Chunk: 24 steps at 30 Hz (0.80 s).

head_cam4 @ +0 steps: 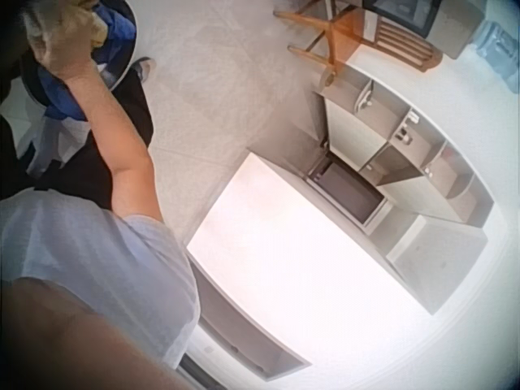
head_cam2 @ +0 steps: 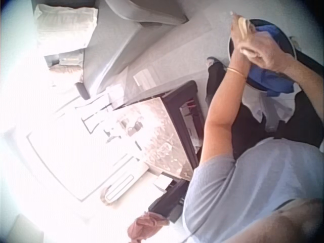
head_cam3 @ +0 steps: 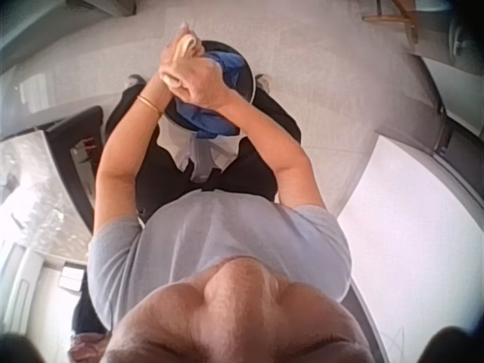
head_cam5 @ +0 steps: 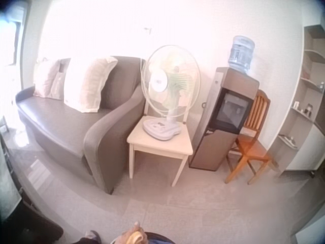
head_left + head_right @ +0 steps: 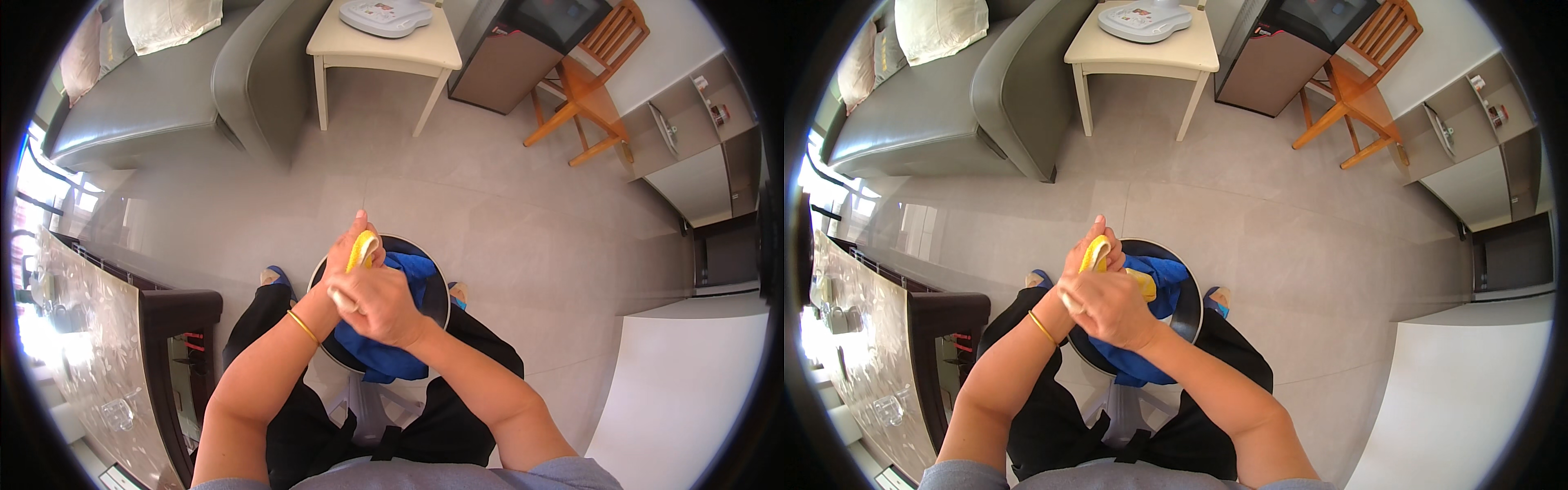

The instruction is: The person rinses and wrings out a yellow cloth and a blue cloth in a bucket of water.

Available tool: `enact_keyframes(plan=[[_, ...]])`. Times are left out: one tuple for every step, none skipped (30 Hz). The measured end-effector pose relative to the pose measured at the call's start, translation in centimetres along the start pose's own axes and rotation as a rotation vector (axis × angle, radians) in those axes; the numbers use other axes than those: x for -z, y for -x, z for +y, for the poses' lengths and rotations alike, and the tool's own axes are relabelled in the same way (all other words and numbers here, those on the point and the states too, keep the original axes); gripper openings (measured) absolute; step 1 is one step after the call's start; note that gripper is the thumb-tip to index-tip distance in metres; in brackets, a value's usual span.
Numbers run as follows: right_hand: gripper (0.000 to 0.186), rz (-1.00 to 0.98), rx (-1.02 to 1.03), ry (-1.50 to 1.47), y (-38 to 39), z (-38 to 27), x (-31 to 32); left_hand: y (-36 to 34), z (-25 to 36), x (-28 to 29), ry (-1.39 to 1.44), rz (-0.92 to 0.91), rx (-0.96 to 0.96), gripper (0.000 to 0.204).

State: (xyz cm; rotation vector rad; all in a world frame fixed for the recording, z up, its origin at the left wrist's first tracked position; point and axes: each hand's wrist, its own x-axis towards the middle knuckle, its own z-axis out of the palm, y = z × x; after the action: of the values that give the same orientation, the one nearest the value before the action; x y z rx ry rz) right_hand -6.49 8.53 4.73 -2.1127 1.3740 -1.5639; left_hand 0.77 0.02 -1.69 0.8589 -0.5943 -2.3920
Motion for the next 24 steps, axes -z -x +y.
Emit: enact_keyframes(plan=[[0.017,-0.046,-0.015,0.03,0.0,-0.5,-0.1,0.1,0.2,0.0,0.024,-0.056,0.015,0.05],[0.017,-0.054,-0.027,0.053,0.0,-0.3,0.0,0.3,0.4,-0.1,0.047,-0.112,0.03,0.051],[0.018,-0.062,-0.04,0.076,0.1,0.1,0.3,0.5,0.4,-0.4,0.074,-0.057,0.052,0.048],[0.019,-0.07,-0.054,0.103,0.2,0.7,0.6,1.0,0.4,-1.4,0.101,-0.006,0.076,0.045],[0.02,-0.024,-0.092,0.123,0.0,1.6,1.0,1.4,0.4,-2.3,0.127,0.046,0.1,0.042],[0.019,0.05,-0.151,0.163,-0.1,2.2,1.6,1.7,0.3,-2.7,0.153,0.098,0.124,0.04],[0.018,0.073,-0.273,0.158,-0.4,2.8,2.3,1.7,0.5,-2.7,0.11,-0.005,0.131,0.034],[0.017,0.095,-0.394,0.153,-0.5,3.2,2.8,1.8,0.7,-2.9,0.086,-0.015,0.144,0.034],[0.017,0.115,-0.406,0.154,-0.7,3.3,3.0,2.0,0.8,-3.1,0.061,-0.024,0.157,0.034],[0.016,0.137,-0.42,0.16,-0.8,3.4,3.3,2.4,1.3,-4.2,0.037,-0.037,0.175,0.033],[0.016,0.159,-0.434,0.166,-0.8,3.4,3.5,2.7,1.4,-5.1,0.011,0.041,0.169,0.033],[0.016,0.136,-0.397,0.144,-0.7,3.2,3.4,2.5,1.2,-4.9,0.044,0.041,0.151,0.033],[0.017,0.114,-0.355,0.116,-0.7,2.7,3.0,2.2,0.9,-4.2,0.074,0.046,0.128,0.033],[0.017,0.091,-0.314,0.095,-0.5,2.2,2.8,1.6,0.4,-3.3,0.107,0.045,0.108,0.033],[0.018,0.013,-0.242,0.129,-0.2,1.6,2.2,0.4,-0.2,-0.8,0.133,-0.135,0.088,0.032],[0.019,-0.052,-0.1,0.109,0.7,1.7,1.4,-1.3,-1.0,2.7,0.159,-0.315,0.068,0.032],[0.02,-0.057,-0.054,0.079,0.6,0.8,0.6,-1.9,-1.3,3.7,0.189,-0.422,0.073,0.031],[0.021,-0.063,-0.004,0.049,0.2,-0.2,0.0,-2.4,-1.4,4.7,0.217,-0.529,0.077,0.031],[0.021,-0.098,-0.017,0.098,0.2,-0.7,0.1,-2.5,-1.3,4.5,0.249,-0.567,0.104,0.031],[0.021,-0.083,-0.032,0.133,0.4,-0.1,0.4,-2.1,-0.9,3.5,0.282,-0.607,0.133,0.03],[0.02,-0.069,-0.046,0.169,0.6,1.0,1.0,-1.4,-1.1,2.3,0.247,-0.39,0.122,0.031],[0.02,-0.054,-0.061,0.201,0.8,2.0,1.6,0.5,-0.7,-0.8,0.209,-0.169,0.109,0.031],[0.013,-0.007,-0.209,0.227,0.7,2.7,2.3,1.7,-0.3,-2.9,0.172,0.046,0.094,0.031],[0.017,0.108,-0.254,0.188,0.0,3.5,2.7,2.1,0.1,-3.5,0.143,0.029,0.12,0.031]])
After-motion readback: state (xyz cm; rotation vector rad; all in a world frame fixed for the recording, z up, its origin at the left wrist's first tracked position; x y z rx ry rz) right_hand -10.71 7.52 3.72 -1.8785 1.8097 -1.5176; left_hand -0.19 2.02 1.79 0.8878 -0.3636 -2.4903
